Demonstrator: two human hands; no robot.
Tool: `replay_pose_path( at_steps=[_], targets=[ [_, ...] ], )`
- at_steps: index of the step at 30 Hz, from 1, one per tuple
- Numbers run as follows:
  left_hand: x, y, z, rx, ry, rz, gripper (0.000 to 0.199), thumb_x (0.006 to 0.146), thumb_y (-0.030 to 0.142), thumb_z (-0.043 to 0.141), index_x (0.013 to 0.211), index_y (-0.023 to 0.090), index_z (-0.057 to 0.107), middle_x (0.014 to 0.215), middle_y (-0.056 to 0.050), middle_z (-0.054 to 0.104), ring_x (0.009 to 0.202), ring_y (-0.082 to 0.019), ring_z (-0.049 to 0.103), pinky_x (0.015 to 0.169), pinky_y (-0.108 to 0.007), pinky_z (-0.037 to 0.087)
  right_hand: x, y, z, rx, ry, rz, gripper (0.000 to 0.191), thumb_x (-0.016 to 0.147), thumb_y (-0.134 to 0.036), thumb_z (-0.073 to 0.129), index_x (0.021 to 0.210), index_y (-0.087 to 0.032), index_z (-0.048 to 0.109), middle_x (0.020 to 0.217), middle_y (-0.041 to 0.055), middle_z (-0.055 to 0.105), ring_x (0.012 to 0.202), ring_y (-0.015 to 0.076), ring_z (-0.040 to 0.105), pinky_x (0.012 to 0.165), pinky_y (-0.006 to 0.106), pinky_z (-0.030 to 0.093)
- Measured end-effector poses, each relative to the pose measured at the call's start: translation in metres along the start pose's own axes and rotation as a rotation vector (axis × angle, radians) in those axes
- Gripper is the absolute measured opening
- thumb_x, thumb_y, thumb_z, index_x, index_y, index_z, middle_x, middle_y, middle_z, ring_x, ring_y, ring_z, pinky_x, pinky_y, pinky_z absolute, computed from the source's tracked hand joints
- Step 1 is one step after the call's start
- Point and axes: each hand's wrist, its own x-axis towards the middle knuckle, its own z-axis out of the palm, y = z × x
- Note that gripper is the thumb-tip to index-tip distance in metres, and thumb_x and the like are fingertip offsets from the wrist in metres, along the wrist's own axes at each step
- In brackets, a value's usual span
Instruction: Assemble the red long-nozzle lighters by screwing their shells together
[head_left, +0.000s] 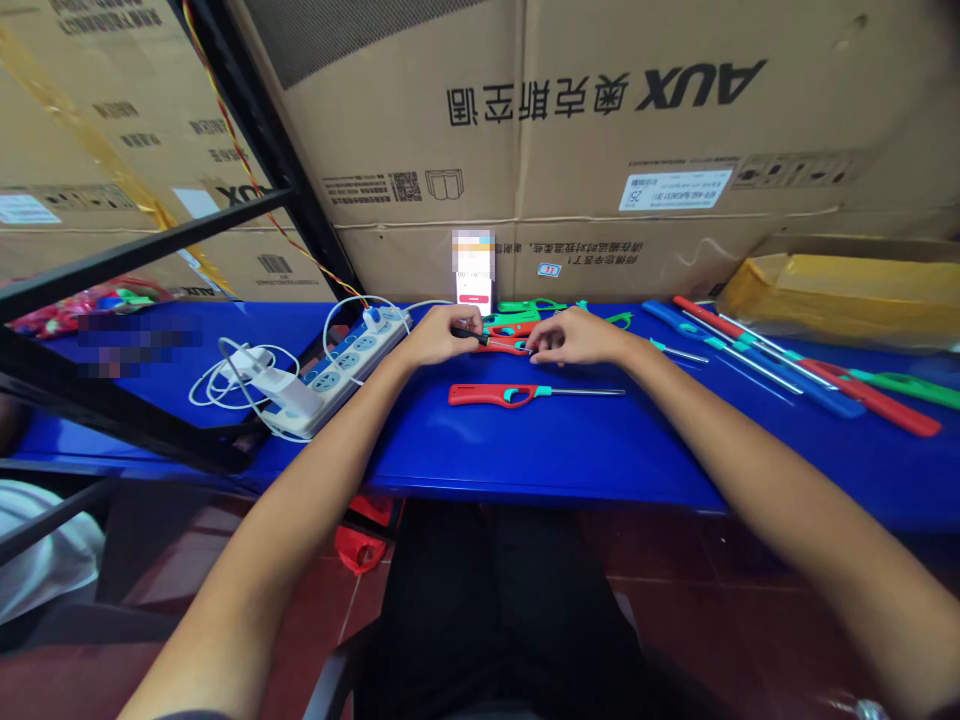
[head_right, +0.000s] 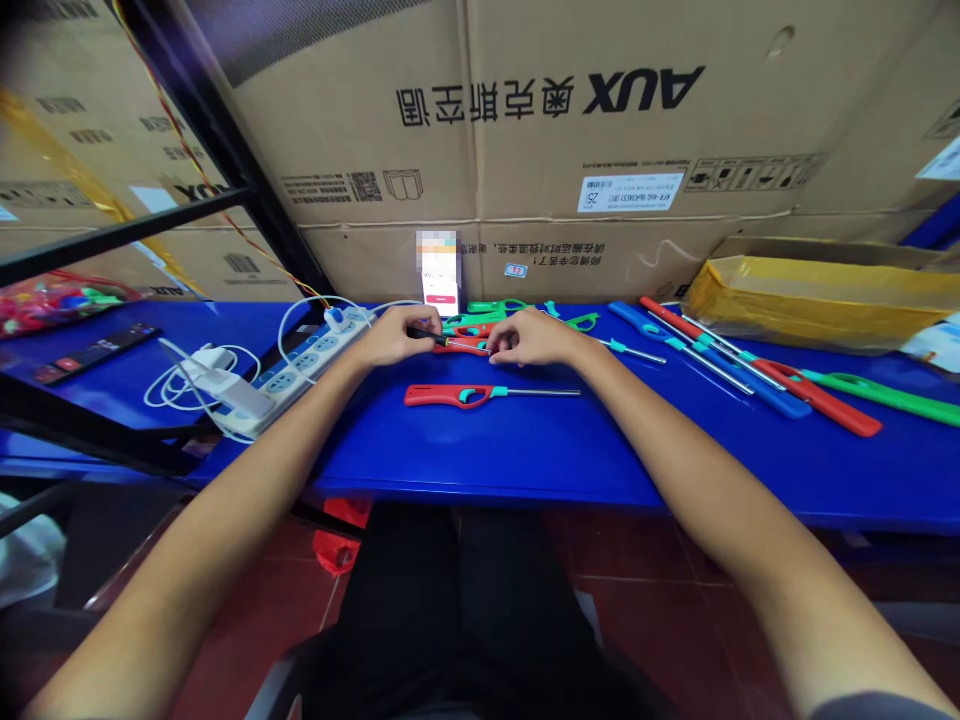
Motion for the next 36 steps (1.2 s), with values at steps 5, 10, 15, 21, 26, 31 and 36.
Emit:
replay_pose_path(
  at_steps=[5,10,15,21,26,31,36],
  targets=[
    [0.0,0.0001,-0.0004,0.015,0.042,0.034,0.014,0.067,0.028,0.064,0.079,0.021,0.063,0.083,-0.001,0.068,0.082,-0.018,0.062,0.084,-0.034,0.05,0.0017,-0.0019,0.0063,0.198,0.048,0.038,0.028,0.086,-0.048,0.081,0.097,-0.022,0.085,0.084,0.0053,0.079,0.064,0.0174,0.067,0.068,0.037,0.055],
    [0.0001,0.0004,-0.0003,0.01,0.054,0.04,0.013,0.067,0.028,0.064,0.079,0.021,0.063,0.082,-0.001,0.068,0.082,-0.019,0.061,0.084,-0.035,0.05,0.0017,-0.0024,0.0053,0.184,0.066,0.027,0.029,0.086,-0.05,0.082,0.093,-0.022,0.085,0.081,0.006,0.079,0.063,0.0177,0.067,0.066,0.037,0.055],
    [0.0004,0.0002,-0.0001,0.002,0.056,0.029,0.014,0.066,0.028,0.064,0.079,0.021,0.063,0.081,-0.001,0.067,0.08,-0.018,0.061,0.081,-0.033,0.049,0.001,-0.0001,0.0036,0.203,0.068,0.014,0.034,0.084,-0.054,0.085,0.094,-0.021,0.086,0.084,0.0065,0.081,0.067,0.0186,0.07,0.068,0.037,0.057],
    [0.0002,-0.0006,-0.0013,-0.019,0.063,0.053,0.014,0.067,0.029,0.064,0.078,0.02,0.062,0.08,-0.001,0.067,0.078,-0.018,0.06,0.078,-0.033,0.047,0.0019,0.0035,0.0013,0.176,0.053,-0.011,0.038,0.084,-0.055,0.084,0.096,-0.019,0.087,0.076,0.0057,0.079,0.064,0.0185,0.069,0.067,0.036,0.055],
    [-0.0003,-0.0008,-0.0022,-0.017,0.06,0.042,0.013,0.067,0.027,0.065,0.077,0.02,0.063,0.08,-0.001,0.067,0.079,-0.018,0.06,0.078,-0.032,0.048,0.0027,0.0066,0.0013,0.166,0.055,-0.02,0.039,0.083,-0.058,0.084,0.096,-0.022,0.089,0.081,0.0062,0.082,0.073,0.0209,0.074,0.07,0.036,0.057],
    [-0.0007,0.0001,-0.0026,-0.013,0.046,0.04,0.013,0.067,0.027,0.065,0.078,0.021,0.062,0.08,0.0,0.066,0.077,-0.017,0.06,0.077,-0.032,0.048,0.0034,0.0066,0.004,0.186,0.079,0.008,0.033,0.085,-0.055,0.084,0.094,-0.024,0.088,0.081,0.0055,0.082,0.074,0.0212,0.074,0.067,0.036,0.057],
    [-0.0015,0.0024,-0.0044,0.013,0.036,0.053,0.013,0.067,0.027,0.066,0.078,0.022,0.063,0.082,-0.001,0.067,0.078,-0.017,0.061,0.078,-0.033,0.049,0.0036,0.0051,0.0033,0.106,0.08,0.009,0.026,0.09,-0.049,0.082,0.094,-0.024,0.088,0.084,0.0064,0.083,0.074,0.021,0.074,0.071,0.037,0.056]
  ],
)
